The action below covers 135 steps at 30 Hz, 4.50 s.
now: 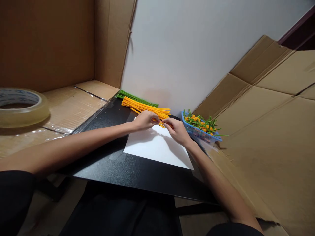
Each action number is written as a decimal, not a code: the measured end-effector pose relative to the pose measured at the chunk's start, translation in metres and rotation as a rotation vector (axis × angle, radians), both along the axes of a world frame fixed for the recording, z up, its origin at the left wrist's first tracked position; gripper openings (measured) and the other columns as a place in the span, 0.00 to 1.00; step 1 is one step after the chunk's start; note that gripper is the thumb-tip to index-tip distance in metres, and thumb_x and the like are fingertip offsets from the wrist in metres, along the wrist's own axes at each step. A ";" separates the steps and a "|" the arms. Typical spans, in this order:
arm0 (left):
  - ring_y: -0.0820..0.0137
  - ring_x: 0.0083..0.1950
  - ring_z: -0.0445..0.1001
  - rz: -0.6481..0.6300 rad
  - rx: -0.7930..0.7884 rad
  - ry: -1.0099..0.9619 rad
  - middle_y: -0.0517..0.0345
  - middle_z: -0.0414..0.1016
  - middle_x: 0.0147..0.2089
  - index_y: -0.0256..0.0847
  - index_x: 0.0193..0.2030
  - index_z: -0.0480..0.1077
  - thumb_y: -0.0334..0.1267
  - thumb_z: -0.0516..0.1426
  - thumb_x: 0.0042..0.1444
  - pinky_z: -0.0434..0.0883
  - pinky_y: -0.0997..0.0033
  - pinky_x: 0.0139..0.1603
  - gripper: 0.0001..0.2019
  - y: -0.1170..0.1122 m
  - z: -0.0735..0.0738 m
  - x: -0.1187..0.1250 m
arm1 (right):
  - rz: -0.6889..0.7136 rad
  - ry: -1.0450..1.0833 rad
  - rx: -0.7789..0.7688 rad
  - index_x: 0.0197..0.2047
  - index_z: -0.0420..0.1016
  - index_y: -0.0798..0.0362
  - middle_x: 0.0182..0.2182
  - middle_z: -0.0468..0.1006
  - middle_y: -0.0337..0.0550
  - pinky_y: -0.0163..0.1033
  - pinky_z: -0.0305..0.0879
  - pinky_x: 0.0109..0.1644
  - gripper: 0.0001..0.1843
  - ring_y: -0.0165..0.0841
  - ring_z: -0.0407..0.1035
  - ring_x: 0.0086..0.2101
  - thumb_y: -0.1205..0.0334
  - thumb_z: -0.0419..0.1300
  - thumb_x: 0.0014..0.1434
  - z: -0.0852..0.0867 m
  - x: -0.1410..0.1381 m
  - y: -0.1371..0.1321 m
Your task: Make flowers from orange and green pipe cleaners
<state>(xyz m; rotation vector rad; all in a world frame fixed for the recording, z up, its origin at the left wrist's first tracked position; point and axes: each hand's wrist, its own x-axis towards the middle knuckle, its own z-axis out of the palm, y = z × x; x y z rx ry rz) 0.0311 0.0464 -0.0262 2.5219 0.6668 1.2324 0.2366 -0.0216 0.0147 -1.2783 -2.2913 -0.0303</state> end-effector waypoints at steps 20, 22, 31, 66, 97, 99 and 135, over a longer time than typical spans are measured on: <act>0.68 0.35 0.76 0.228 0.419 -0.069 0.56 0.82 0.33 0.40 0.37 0.77 0.38 0.56 0.66 0.69 0.70 0.34 0.09 -0.017 0.003 0.001 | 0.021 0.157 -0.002 0.29 0.73 0.51 0.24 0.76 0.37 0.35 0.58 0.34 0.13 0.29 0.66 0.24 0.64 0.55 0.67 0.003 -0.008 -0.019; 0.69 0.35 0.76 0.182 0.451 -0.031 0.57 0.82 0.33 0.41 0.39 0.77 0.38 0.56 0.66 0.68 0.72 0.33 0.09 -0.017 0.003 -0.001 | 0.020 0.134 0.033 0.33 0.75 0.52 0.25 0.77 0.38 0.35 0.58 0.34 0.10 0.30 0.67 0.25 0.64 0.56 0.66 0.000 -0.006 -0.019; 0.70 0.36 0.77 0.122 0.561 0.055 0.58 0.83 0.35 0.42 0.40 0.77 0.38 0.53 0.69 0.68 0.71 0.33 0.12 -0.020 0.010 -0.006 | 0.005 -0.036 0.189 0.43 0.78 0.53 0.35 0.83 0.47 0.37 0.61 0.37 0.12 0.35 0.73 0.30 0.61 0.53 0.69 -0.010 0.002 -0.015; 0.68 0.38 0.82 0.144 0.404 0.347 0.56 0.85 0.42 0.41 0.45 0.80 0.23 0.52 0.56 0.72 0.76 0.36 0.19 0.038 -0.013 -0.033 | 0.041 0.083 0.041 0.33 0.74 0.53 0.26 0.79 0.43 0.36 0.57 0.33 0.08 0.33 0.69 0.25 0.64 0.57 0.65 -0.027 0.027 0.024; 0.74 0.21 0.65 0.018 0.072 0.343 0.58 0.72 0.21 0.36 0.32 0.77 0.34 0.51 0.63 0.59 0.76 0.27 0.14 0.051 -0.014 -0.060 | -0.041 -0.072 -0.052 0.35 0.74 0.53 0.25 0.76 0.40 0.35 0.53 0.34 0.12 0.30 0.63 0.23 0.66 0.50 0.64 -0.049 0.054 0.034; 0.76 0.19 0.61 -0.003 0.057 0.325 0.60 0.69 0.19 0.35 0.31 0.77 0.31 0.51 0.60 0.58 0.77 0.26 0.13 0.052 -0.017 -0.060 | -0.032 -0.050 -0.063 0.33 0.73 0.53 0.23 0.74 0.38 0.35 0.53 0.33 0.12 0.30 0.61 0.22 0.65 0.50 0.64 -0.050 0.055 0.036; 0.52 0.64 0.69 0.505 0.150 0.510 0.41 0.73 0.62 0.35 0.58 0.69 0.39 0.53 0.63 0.68 0.54 0.64 0.19 0.080 -0.024 -0.100 | -0.310 -0.436 -0.045 0.40 0.85 0.54 0.40 0.84 0.60 0.44 0.65 0.43 0.11 0.48 0.77 0.41 0.61 0.60 0.64 -0.028 -0.040 0.084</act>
